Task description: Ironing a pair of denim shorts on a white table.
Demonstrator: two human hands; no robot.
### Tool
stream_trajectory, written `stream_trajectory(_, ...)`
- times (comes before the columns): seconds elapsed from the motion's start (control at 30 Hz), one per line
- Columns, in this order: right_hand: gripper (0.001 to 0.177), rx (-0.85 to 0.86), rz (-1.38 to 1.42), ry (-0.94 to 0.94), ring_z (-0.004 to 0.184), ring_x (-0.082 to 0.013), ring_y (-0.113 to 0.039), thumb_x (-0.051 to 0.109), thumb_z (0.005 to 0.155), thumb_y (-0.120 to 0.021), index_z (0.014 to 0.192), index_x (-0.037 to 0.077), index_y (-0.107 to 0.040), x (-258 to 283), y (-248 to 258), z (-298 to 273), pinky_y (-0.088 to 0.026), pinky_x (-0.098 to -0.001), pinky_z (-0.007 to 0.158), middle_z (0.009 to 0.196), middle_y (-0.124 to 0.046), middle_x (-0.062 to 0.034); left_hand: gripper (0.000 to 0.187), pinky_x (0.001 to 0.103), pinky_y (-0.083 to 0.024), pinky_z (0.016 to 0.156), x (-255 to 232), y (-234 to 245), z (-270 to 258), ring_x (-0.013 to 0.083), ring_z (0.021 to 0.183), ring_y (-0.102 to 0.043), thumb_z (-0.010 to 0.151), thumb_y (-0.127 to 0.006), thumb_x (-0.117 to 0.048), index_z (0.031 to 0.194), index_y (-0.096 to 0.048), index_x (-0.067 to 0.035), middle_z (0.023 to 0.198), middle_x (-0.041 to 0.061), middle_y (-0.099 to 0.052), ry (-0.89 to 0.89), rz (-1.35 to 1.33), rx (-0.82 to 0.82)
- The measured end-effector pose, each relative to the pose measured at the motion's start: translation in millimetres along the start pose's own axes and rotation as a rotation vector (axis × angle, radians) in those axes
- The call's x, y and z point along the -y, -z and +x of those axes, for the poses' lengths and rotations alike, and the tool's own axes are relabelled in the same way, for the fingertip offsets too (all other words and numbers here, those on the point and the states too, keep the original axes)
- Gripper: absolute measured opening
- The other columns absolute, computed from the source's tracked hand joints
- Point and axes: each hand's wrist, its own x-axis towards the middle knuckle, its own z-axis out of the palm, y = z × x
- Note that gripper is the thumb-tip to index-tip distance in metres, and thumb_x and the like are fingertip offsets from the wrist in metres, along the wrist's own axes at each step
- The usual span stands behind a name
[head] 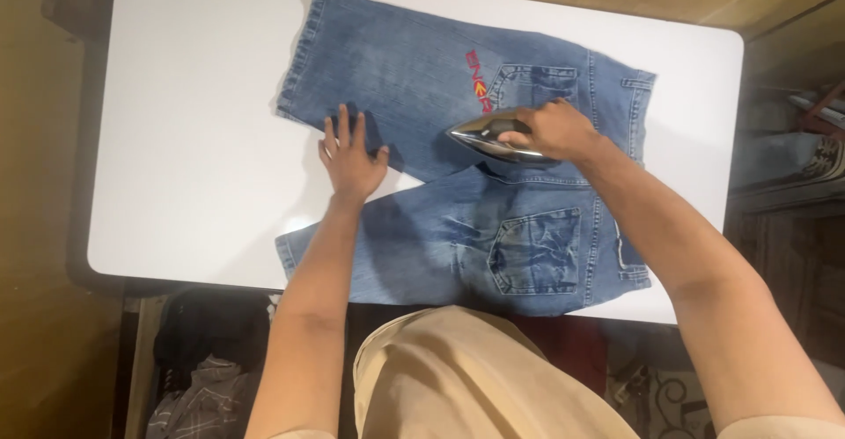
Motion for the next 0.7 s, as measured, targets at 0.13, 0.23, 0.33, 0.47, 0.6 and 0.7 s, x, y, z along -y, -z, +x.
stream_trajectory(0.13, 0.065, 0.032, -0.041, -0.021, 0.075, -0.0407, -0.072, 0.066, 0.095, -0.053, 0.119, 0.008, -0.071, -31.8, -27.7, -14.0, -0.054, -0.0537, 0.085, 0.072, -0.072, -0.0191, 0.083, 0.064, -0.005, 0.121, -15.4, -0.2, -6.8, 0.0389, 0.155, 0.000, 0.087, -0.068, -0.049, 0.156, -0.038, -0.015, 0.171, 0.009, -0.009, 0.091, 0.037, 0.133)
stream_trajectory(0.23, 0.067, 0.028, -0.071, 0.004, 0.078, -0.0389, -0.072, 0.069, 0.096, -0.050, 0.117, 0.008, -0.072, -31.0, -33.6, -6.4, -0.053, -0.0527, 0.089, 0.074, -0.073, -0.0180, 0.088, 0.062, -0.002, 0.124, -16.6, 5.1, -6.6, 0.0347, 0.158, 0.003, 0.086, -0.068, -0.053, 0.160, -0.035, -0.017, 0.173, 0.007, -0.007, 0.148, 0.080, 0.201)
stream_trajectory(0.33, 0.068, 0.082, -0.081, 0.016, 0.079, -0.0381, -0.072, 0.070, 0.096, -0.048, 0.120, 0.010, -0.071, -7.8, -30.5, 7.3, -0.052, -0.0513, 0.093, 0.075, -0.074, -0.0189, 0.087, 0.062, 0.000, 0.125, -17.3, 15.9, -6.0, 0.0304, 0.159, 0.003, 0.087, -0.067, -0.055, 0.160, -0.033, -0.021, 0.172, 0.004, -0.006, 0.176, 0.095, 0.278)
stream_trajectory(0.47, 0.070, 0.068, -0.094, 0.130, 0.079, -0.0374, -0.073, 0.071, 0.093, -0.048, 0.118, 0.010, -0.071, 28.4, -37.8, 34.9, -0.051, -0.0506, 0.093, 0.078, -0.074, -0.0189, 0.072, 0.061, -0.006, 0.123, 9.7, 5.3, -3.3, 0.0287, 0.157, -0.003, 0.093, -0.061, -0.034, 0.159, -0.035, -0.021, 0.172, 0.003, -0.007, 0.136, 0.075, 0.262)
stream_trajectory(0.6, 0.074, -0.014, -0.088, 0.214, 0.079, -0.0409, -0.072, 0.073, 0.093, -0.048, 0.118, 0.008, -0.071, 62.6, -44.5, 55.9, -0.056, -0.0502, 0.084, 0.079, -0.073, -0.0196, 0.065, 0.059, -0.017, 0.123, 43.0, 5.7, -9.0, 0.0288, 0.158, -0.016, 0.092, -0.057, -0.009, 0.156, -0.043, -0.014, 0.173, 0.005, -0.015, 0.026, 0.041, 0.080)
stream_trajectory(0.7, 0.073, 0.003, -0.094, 0.207, 0.077, -0.0422, -0.072, 0.073, 0.094, -0.048, 0.117, 0.007, -0.071, 76.2, -43.0, 68.6, -0.058, -0.0502, 0.083, 0.076, -0.073, -0.0198, 0.065, 0.059, -0.019, 0.123, 68.8, 13.1, -9.4, 0.0303, 0.158, -0.019, 0.091, -0.058, -0.005, 0.154, -0.045, -0.012, 0.173, 0.005, -0.017, 0.051, 0.022, -0.025)
